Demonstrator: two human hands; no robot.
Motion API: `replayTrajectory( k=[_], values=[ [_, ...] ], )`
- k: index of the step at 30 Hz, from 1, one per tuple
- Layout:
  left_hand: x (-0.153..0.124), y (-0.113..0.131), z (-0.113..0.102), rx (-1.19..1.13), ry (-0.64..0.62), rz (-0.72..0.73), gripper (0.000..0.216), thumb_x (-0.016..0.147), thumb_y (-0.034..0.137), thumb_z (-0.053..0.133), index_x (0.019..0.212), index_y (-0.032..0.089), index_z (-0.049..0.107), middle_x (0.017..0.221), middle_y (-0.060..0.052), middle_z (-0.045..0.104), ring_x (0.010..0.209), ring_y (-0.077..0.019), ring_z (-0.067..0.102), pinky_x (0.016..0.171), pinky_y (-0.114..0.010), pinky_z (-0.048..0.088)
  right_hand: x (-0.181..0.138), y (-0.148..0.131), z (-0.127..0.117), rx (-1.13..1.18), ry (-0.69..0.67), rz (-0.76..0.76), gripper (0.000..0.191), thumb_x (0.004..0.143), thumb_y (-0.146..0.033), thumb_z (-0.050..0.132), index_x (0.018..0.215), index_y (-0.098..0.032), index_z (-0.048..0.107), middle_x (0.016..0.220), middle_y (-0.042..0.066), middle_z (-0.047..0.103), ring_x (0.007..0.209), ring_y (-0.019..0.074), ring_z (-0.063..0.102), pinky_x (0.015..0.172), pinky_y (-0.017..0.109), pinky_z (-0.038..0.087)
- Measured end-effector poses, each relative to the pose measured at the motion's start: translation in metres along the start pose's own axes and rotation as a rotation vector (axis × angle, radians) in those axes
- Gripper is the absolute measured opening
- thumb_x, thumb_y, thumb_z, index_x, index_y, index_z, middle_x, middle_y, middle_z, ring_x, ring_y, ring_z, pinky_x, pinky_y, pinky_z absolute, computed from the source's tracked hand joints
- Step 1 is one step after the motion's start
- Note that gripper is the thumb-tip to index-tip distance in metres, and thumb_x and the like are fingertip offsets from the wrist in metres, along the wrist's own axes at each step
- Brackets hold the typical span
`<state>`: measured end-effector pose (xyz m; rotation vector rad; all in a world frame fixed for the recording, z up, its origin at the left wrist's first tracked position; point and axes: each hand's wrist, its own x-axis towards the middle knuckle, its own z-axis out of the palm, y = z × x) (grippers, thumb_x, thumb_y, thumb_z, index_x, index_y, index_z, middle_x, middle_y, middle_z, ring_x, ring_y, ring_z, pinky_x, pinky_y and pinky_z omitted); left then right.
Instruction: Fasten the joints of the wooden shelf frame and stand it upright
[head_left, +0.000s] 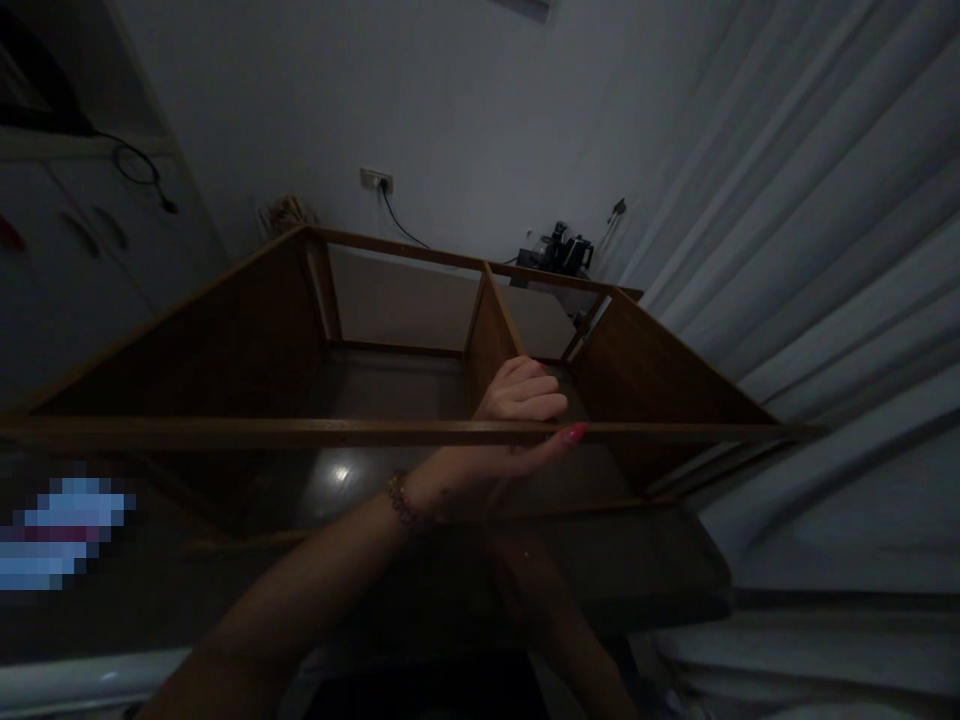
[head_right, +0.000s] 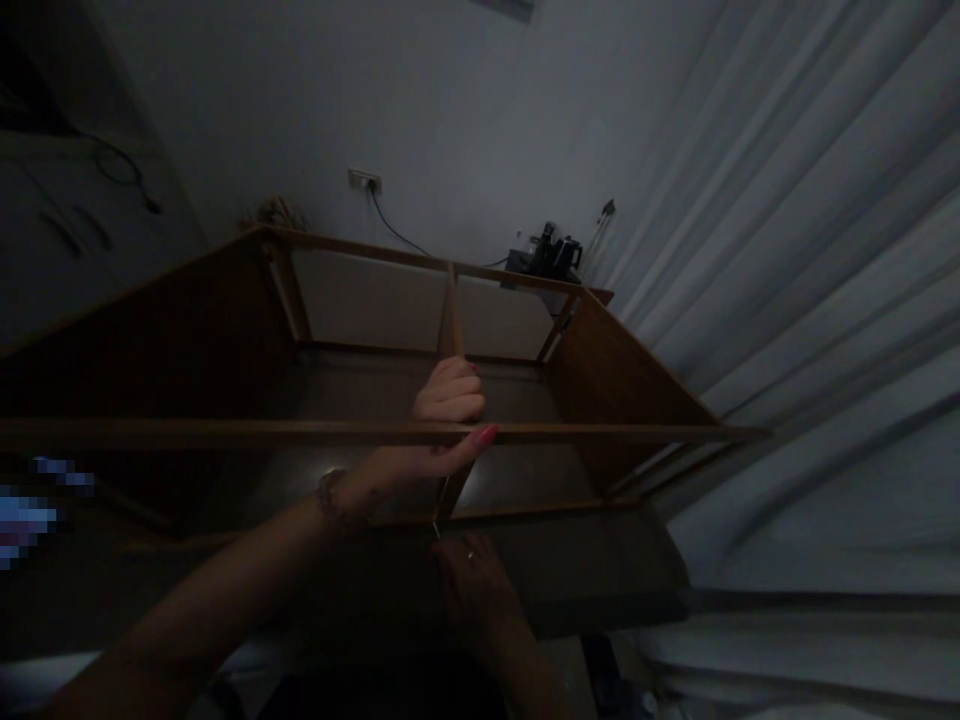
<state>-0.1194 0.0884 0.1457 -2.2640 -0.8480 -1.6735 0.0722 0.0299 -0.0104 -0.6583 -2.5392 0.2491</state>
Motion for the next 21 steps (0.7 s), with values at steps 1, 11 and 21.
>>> replayTrajectory(
  k=[1,11,21],
  values=[
    [-0.001,-0.001,0.0,-0.001,-0.002,-0.001,0.041,0.101,0.04,0.043,0.065,0.021,0.032,0.064,0.003,0.038,0.069,-0.0147,0.039,0.073,-0.032,0.038,0.002,-0.002,0.002,0.006,0.016,0.014,0.028,0.09,-0.006,0.044,0.108,-0.021,0.059,0.102,0.007,0.073,0.089,0.0202,0.068,0.08,0.033,0.053],
    [-0.001,0.002,0.003,0.016,0.011,-0.016,0.042,0.102,0.037,0.038,0.064,0.021,0.034,0.064,0.003,0.04,0.068,-0.0142,0.041,0.076,-0.032,0.04,0.0,-0.02,-0.002,0.014,0.009,0.164,0.032,0.086,-0.003,0.041,0.104,-0.022,0.059,0.099,0.005,0.072,0.084,0.0198,0.067,0.081,0.034,0.05],
    [0.008,0.001,0.001,-0.009,0.025,0.024,0.042,0.102,0.037,0.04,0.064,0.021,0.034,0.06,0.003,0.038,0.067,-0.0145,0.041,0.076,-0.033,0.04,0.008,-0.028,0.0,-0.078,0.068,0.164,0.033,0.083,-0.002,0.043,0.104,-0.022,0.059,0.097,0.005,0.074,0.082,0.0197,0.066,0.079,0.035,0.043]
  ],
)
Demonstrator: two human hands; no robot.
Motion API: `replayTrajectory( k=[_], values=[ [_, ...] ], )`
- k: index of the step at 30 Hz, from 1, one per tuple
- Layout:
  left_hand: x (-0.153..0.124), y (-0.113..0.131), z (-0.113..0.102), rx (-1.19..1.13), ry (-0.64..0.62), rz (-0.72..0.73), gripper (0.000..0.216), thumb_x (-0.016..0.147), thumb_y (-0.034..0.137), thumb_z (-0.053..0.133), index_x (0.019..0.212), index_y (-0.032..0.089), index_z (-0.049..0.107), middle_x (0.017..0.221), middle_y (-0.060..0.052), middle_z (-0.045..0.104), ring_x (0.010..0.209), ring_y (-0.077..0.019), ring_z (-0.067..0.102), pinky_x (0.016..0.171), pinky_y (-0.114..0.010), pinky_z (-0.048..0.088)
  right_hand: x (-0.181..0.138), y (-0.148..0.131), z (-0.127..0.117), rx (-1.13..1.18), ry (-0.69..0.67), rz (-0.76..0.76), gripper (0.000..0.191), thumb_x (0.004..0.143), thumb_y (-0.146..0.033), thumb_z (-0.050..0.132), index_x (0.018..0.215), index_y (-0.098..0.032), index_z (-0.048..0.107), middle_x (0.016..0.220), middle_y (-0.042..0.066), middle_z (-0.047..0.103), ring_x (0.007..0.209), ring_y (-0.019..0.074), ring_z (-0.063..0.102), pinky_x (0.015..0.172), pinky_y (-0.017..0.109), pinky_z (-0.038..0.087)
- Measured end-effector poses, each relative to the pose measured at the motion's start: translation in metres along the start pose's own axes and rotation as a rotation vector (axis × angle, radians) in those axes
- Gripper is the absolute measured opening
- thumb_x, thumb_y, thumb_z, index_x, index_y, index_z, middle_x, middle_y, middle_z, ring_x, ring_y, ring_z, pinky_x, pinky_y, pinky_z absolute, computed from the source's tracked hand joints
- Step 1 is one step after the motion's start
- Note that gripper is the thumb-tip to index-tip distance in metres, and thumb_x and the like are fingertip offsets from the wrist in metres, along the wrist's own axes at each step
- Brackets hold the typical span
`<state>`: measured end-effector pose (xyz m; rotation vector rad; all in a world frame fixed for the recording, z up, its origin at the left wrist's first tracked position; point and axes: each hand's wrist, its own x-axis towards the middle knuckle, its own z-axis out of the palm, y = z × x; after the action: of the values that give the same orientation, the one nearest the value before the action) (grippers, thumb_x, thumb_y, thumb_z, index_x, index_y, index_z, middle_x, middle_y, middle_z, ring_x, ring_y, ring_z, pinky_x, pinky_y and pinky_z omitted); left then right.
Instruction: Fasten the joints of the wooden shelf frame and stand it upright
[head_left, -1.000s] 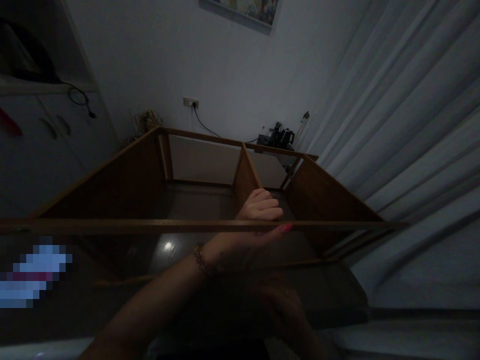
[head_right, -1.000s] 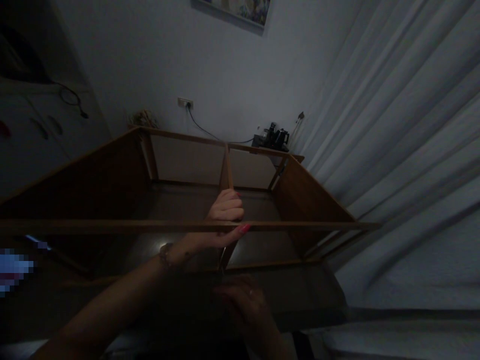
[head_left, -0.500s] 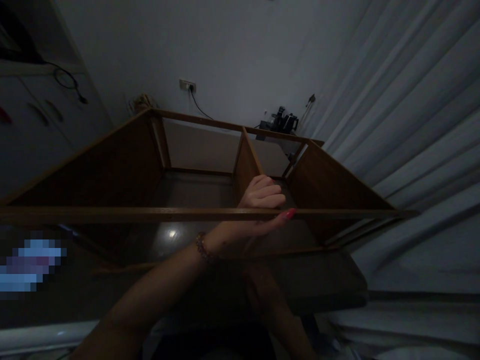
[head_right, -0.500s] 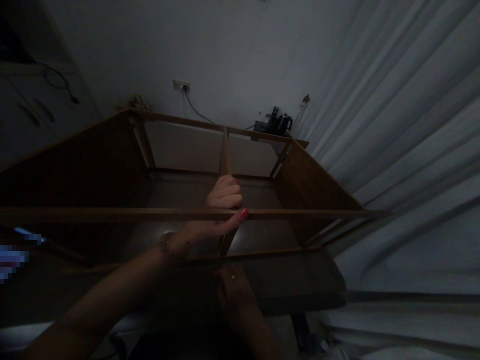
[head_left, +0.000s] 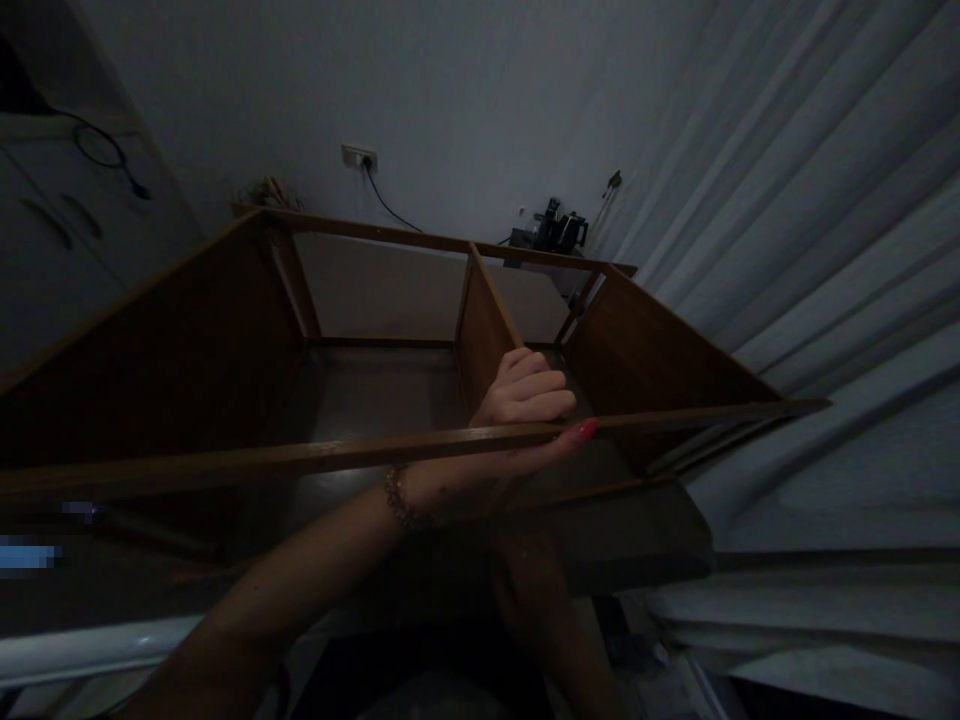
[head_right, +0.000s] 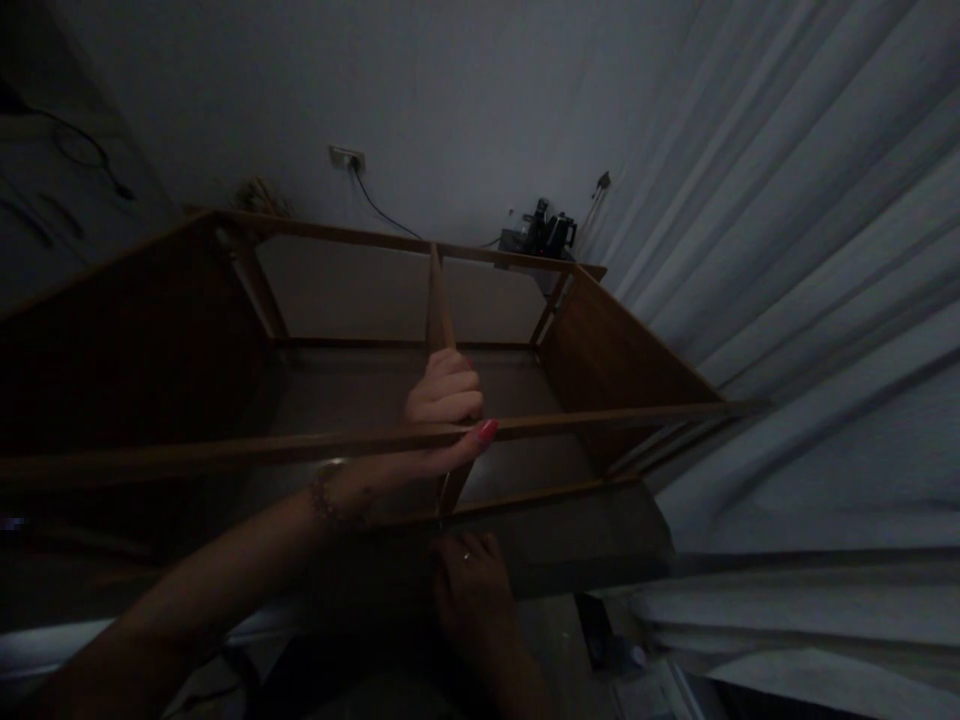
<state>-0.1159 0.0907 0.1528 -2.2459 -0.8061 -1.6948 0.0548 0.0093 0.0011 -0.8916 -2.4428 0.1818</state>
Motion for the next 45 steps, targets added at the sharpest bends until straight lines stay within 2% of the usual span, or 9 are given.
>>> replayTrajectory(
  k=[5,14,19,25,34,43,45],
  values=[
    [0.002,0.003,-0.003,-0.019,-0.055,-0.092,0.043,0.101,0.038,0.038,0.062,0.021,0.032,0.058,0.003,0.036,0.067,-0.0155,0.042,0.075,-0.035,0.041,-0.004,0.003,0.004,-0.01,0.01,0.008,0.03,0.086,-0.003,0.043,0.103,-0.022,0.059,0.094,0.003,0.074,0.082,0.0193,0.065,0.082,0.035,0.042],
    [-0.001,0.005,-0.003,0.0,-0.081,-0.129,0.043,0.101,0.038,0.037,0.062,0.022,0.031,0.06,0.003,0.037,0.069,-0.0154,0.042,0.079,-0.035,0.042,0.002,-0.002,0.003,0.032,0.057,-0.035,0.028,0.089,-0.003,0.041,0.099,-0.023,0.057,0.088,0.002,0.073,0.078,0.0176,0.063,0.079,0.033,0.04],
    [-0.002,0.006,-0.005,0.012,-0.119,-0.139,0.043,0.101,0.036,0.038,0.062,0.021,0.032,0.061,0.002,0.04,0.071,-0.0157,0.042,0.08,-0.035,0.041,0.001,0.001,0.005,0.068,0.018,-0.032,0.027,0.088,-0.004,0.041,0.098,-0.023,0.057,0.087,0.0,0.072,0.078,0.0175,0.063,0.079,0.033,0.037],
    [-0.001,0.006,-0.003,-0.022,-0.026,-0.105,0.046,0.104,0.042,0.031,0.063,0.022,0.03,0.059,0.003,0.036,0.067,-0.015,0.041,0.073,-0.034,0.039,-0.002,0.0,0.004,0.066,-0.024,-0.019,0.026,0.087,-0.004,0.042,0.096,-0.024,0.056,0.084,-0.001,0.07,0.078,0.0173,0.06,0.078,0.032,0.034],
    [-0.001,0.006,-0.002,-0.017,0.037,-0.061,0.042,0.102,0.036,0.038,0.063,0.022,0.034,0.06,0.003,0.037,0.067,-0.0148,0.042,0.071,-0.034,0.039,-0.003,0.006,0.015,0.05,-0.048,-0.004,0.026,0.089,-0.004,0.043,0.095,-0.024,0.059,0.082,0.0,0.07,0.078,0.0182,0.058,0.08,0.032,0.029],
    [-0.003,0.003,0.001,0.014,0.056,-0.047,0.046,0.104,0.04,0.033,0.062,0.021,0.033,0.058,0.003,0.038,0.065,-0.0144,0.044,0.071,-0.033,0.041,-0.008,0.007,0.018,0.086,-0.151,0.043,0.025,0.091,-0.008,0.043,0.098,-0.023,0.061,0.089,0.002,0.071,0.082,0.0189,0.059,0.084,0.033,0.03],
    [-0.002,0.005,0.0,0.052,0.021,-0.063,0.047,0.104,0.042,0.03,0.061,0.022,0.032,0.058,0.003,0.038,0.066,-0.0146,0.044,0.071,-0.033,0.041,-0.007,0.008,0.017,0.093,-0.156,0.058,0.025,0.09,-0.007,0.043,0.098,-0.023,0.061,0.09,0.002,0.071,0.082,0.0188,0.059,0.084,0.033,0.031]
  ],
)
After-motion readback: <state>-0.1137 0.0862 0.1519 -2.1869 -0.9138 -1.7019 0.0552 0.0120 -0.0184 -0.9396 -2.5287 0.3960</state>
